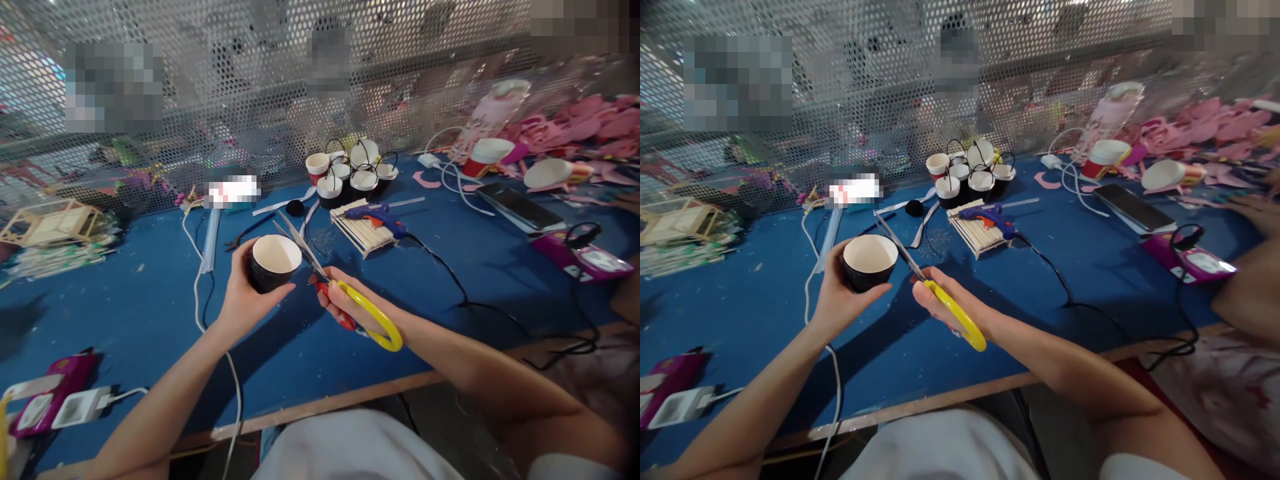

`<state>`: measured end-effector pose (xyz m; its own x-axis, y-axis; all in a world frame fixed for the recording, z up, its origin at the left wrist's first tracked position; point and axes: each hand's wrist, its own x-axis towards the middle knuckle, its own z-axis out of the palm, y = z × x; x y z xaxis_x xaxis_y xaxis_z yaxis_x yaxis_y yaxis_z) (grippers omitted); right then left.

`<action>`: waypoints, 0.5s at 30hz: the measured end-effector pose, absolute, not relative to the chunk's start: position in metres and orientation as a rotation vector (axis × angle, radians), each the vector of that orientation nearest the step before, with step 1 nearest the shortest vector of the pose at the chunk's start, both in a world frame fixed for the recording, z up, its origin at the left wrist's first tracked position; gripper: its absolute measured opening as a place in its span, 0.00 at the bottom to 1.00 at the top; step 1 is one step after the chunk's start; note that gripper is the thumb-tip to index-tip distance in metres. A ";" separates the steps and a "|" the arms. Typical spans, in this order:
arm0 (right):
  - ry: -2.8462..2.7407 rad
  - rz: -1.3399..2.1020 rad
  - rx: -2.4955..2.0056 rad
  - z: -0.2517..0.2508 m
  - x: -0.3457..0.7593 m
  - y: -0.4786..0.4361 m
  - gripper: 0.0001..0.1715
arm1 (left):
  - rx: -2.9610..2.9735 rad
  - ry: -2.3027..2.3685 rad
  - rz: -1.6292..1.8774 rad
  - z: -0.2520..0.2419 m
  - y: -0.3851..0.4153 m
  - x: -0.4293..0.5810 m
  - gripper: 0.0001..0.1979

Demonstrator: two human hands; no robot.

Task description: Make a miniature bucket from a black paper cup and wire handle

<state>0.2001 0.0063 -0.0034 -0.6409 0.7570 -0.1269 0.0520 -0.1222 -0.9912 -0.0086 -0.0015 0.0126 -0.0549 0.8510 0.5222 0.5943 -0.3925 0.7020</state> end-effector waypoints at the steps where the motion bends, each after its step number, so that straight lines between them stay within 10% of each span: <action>1: -1.648 1.811 -0.890 -0.003 0.200 0.006 0.26 | 1.958 1.550 1.425 0.012 -0.001 -0.009 0.38; 15: -1.620 1.764 -0.965 -0.002 0.201 0.003 0.27 | 1.948 1.523 1.434 0.004 0.002 -0.009 0.40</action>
